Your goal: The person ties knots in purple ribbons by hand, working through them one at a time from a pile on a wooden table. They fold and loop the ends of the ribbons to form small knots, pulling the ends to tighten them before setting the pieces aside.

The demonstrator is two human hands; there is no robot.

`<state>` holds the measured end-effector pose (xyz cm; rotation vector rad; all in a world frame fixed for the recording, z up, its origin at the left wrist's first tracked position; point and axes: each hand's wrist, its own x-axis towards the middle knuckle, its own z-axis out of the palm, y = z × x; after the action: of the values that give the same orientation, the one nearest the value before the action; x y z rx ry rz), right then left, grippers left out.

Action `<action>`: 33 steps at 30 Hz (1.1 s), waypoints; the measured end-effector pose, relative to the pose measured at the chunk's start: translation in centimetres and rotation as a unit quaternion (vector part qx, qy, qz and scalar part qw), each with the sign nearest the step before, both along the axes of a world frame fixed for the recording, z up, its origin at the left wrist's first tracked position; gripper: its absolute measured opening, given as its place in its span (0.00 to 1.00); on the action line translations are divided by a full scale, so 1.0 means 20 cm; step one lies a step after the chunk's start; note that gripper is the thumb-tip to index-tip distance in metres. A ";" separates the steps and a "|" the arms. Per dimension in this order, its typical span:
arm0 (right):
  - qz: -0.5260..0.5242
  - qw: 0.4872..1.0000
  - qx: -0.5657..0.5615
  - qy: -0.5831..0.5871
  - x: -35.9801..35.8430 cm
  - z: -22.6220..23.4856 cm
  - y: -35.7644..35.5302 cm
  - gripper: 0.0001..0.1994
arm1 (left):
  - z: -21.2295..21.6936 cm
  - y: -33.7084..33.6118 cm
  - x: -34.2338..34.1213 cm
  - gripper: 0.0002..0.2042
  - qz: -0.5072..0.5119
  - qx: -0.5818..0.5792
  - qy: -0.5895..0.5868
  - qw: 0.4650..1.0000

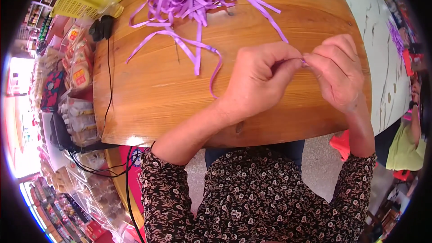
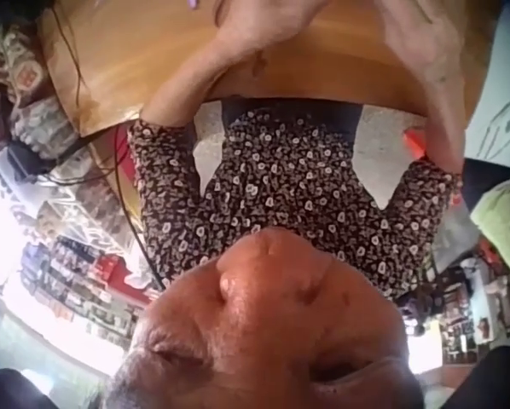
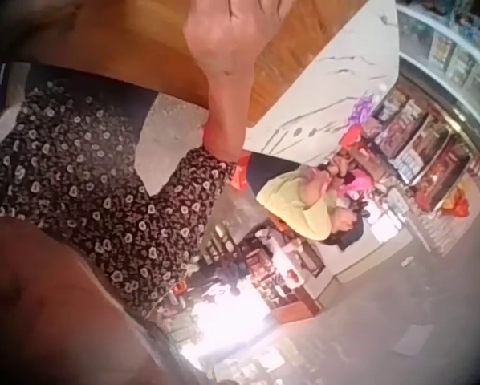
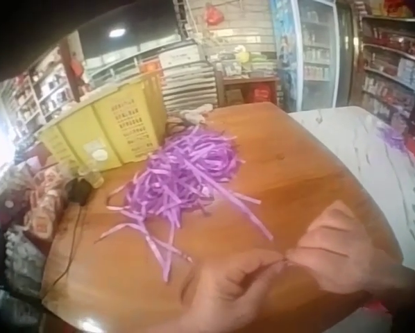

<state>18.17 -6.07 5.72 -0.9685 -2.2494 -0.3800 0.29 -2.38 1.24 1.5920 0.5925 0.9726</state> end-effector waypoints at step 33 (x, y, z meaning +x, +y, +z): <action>-0.149 0.976 -0.096 0.125 0.26 -0.07 -0.05 0.07 | 0.05 0.21 -0.07 0.08 0.139 0.382 0.054 0.912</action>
<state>23.41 -7.16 4.34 -1.3812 -1.9415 -0.1567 -1.10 1.89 2.31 2.3055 0.5542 1.4495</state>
